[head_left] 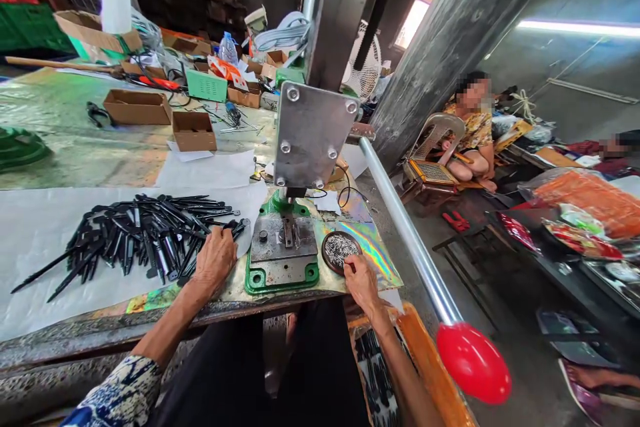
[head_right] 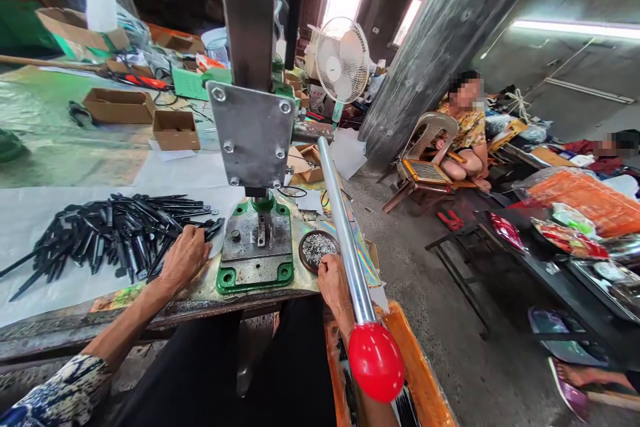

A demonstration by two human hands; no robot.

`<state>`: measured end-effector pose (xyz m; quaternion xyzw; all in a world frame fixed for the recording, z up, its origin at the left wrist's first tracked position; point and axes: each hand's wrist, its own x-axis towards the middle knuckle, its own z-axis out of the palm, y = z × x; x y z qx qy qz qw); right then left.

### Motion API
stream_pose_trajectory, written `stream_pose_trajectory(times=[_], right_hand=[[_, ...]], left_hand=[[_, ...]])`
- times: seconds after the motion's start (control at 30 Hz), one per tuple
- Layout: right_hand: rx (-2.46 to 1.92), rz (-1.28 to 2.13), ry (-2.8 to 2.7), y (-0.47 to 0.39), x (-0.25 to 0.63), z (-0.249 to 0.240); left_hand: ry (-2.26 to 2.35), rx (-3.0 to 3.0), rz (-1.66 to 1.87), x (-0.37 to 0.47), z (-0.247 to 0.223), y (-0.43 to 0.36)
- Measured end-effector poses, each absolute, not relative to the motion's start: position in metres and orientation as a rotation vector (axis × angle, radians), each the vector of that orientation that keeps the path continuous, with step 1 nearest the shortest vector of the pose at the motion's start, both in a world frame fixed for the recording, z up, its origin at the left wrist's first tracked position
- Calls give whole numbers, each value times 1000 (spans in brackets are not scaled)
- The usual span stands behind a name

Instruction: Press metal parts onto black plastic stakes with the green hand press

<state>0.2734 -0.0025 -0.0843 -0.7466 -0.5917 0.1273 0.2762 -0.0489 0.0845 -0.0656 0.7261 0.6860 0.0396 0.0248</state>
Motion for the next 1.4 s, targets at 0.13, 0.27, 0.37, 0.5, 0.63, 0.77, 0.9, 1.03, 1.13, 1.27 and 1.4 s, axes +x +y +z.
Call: stream_pose_trajectory(times=[0.13, 0.27, 0.37, 0.5, 0.63, 0.77, 0.9, 1.03, 1.13, 1.27, 1.4], right_hand=[[-2175, 246, -1712, 6, 268, -84], [-2269, 177, -1812, 11, 265, -82], [-2301, 127, -1846, 13, 265, -83], [-2281, 102, -1841, 12, 269, -87], [-2212, 126, -1803, 12, 276, -90], [-2133, 168, -1756, 12, 282, -91], [-2060, 220, -1730, 13, 287, -93], [-2030, 259, -1702, 14, 290, -95], [-2010, 289, -1694, 13, 292, -95], [-1977, 312, -1680, 13, 294, -95], [-1957, 331, -1650, 13, 298, -96]], left_hand=[[2102, 2241, 161, -52, -70, 83], [2105, 2207, 189, -54, -72, 82], [2109, 2169, 193, -54, -70, 80], [2112, 2140, 164, -54, -61, 78], [2129, 2092, 136, -53, -52, 76], [2130, 2053, 133, -53, -50, 75], [2132, 1996, 175, -58, -54, 78], [2131, 1926, 229, -63, -57, 82], [2140, 1881, 288, -65, -56, 85], [2143, 1844, 332, -67, -54, 86], [2144, 1778, 393, -67, -53, 88]])
